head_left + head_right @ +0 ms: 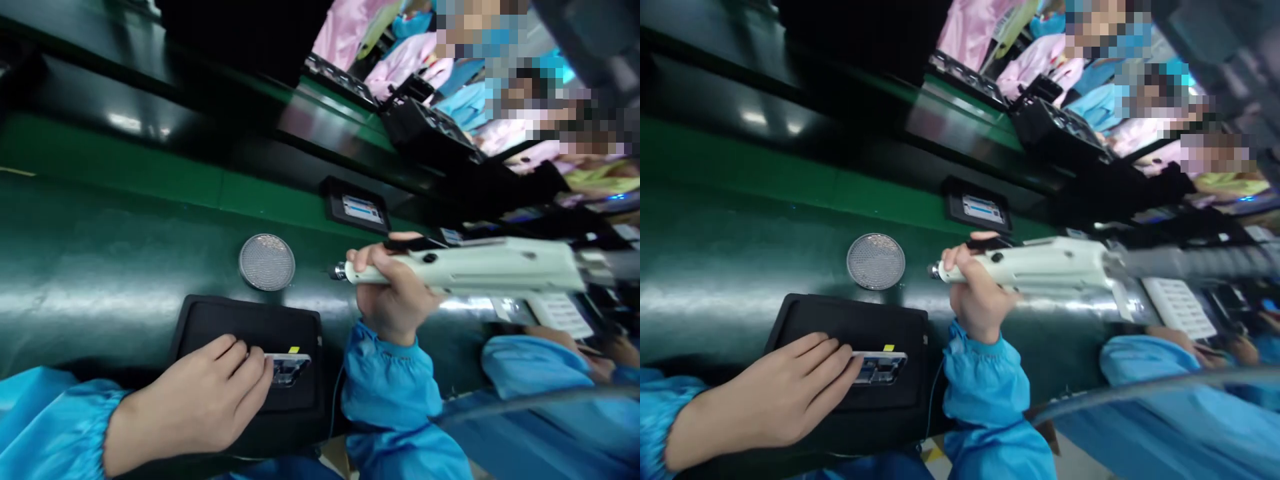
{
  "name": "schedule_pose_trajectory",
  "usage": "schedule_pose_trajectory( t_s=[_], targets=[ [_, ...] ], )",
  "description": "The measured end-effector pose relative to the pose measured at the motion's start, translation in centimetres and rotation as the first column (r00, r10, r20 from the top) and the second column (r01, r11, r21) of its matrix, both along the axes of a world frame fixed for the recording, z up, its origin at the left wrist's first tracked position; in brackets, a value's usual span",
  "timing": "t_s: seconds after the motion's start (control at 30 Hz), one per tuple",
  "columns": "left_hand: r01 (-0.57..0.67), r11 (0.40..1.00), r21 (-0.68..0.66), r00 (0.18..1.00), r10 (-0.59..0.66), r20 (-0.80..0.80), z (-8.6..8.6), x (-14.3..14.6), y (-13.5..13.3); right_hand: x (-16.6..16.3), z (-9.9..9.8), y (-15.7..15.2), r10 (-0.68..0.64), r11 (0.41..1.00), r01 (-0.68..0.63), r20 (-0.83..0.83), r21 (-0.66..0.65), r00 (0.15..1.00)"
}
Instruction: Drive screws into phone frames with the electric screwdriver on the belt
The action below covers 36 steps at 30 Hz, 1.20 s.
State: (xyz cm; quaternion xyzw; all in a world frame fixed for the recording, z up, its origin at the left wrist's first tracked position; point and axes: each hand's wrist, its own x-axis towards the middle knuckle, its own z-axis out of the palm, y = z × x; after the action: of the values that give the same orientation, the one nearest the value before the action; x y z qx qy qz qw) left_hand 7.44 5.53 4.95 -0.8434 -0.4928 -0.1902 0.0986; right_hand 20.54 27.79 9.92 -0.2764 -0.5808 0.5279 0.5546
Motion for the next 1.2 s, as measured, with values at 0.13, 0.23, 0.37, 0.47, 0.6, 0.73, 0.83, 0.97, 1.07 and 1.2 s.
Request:
schedule_pose_trajectory(
  t_s=[0.13,0.23,0.37,0.47,0.6,0.73,0.83,0.97,1.07,1.2],
  targets=[
    [0.106,0.994,-0.017,0.994,-0.105,0.033,2.0,0.1,-0.7,0.4,0.1,1.3,-0.03,0.999,0.031,-0.039,0.02,0.999],
    [0.141,0.99,-0.031,0.988,-0.138,0.075,2.8,0.0,-0.9,0.6,0.2,1.4,-0.026,0.998,0.029,-0.055,0.059,0.998],
    [0.169,0.984,-0.064,0.978,-0.159,0.134,3.3,-0.3,-0.6,0.8,0.1,1.5,-0.014,0.997,0.02,-0.081,0.071,0.997],
    [0.204,0.972,-0.118,0.966,-0.181,0.182,3.4,-0.5,-0.2,0.9,-0.1,1.7,-0.006,0.996,0.013,-0.079,0.086,0.997],
    [0.22,0.959,-0.176,0.958,-0.179,0.223,3.5,-0.6,0.0,1.1,-0.4,2.0,0.004,0.995,0.004,-0.082,0.096,0.997],
    [0.227,0.95,-0.213,0.954,-0.173,0.246,3.6,-0.6,0.0,1.1,-0.5,2.0,0.011,0.996,-0.002,-0.099,0.088,0.995],
    [0.238,0.946,-0.22,0.952,-0.182,0.246,3.9,-0.6,0.0,1.1,-0.7,2.0,-0.015,0.995,0.024,-0.093,0.1,0.996],
    [0.23,0.949,-0.215,0.959,-0.183,0.218,4.1,-0.5,0.2,1.1,-0.8,1.9,-0.008,0.992,0.021,-0.106,0.124,0.994],
    [0.225,0.949,-0.22,0.968,-0.193,0.16,4.0,-0.4,0.3,1.0,-0.8,1.9,0.005,0.995,0.007,-0.114,0.104,0.993],
    [0.228,0.941,-0.252,0.974,-0.216,0.073,3.8,-0.3,0.2,0.9,-0.6,1.9,-0.016,0.993,0.028,-0.106,0.111,0.994]
  ],
)
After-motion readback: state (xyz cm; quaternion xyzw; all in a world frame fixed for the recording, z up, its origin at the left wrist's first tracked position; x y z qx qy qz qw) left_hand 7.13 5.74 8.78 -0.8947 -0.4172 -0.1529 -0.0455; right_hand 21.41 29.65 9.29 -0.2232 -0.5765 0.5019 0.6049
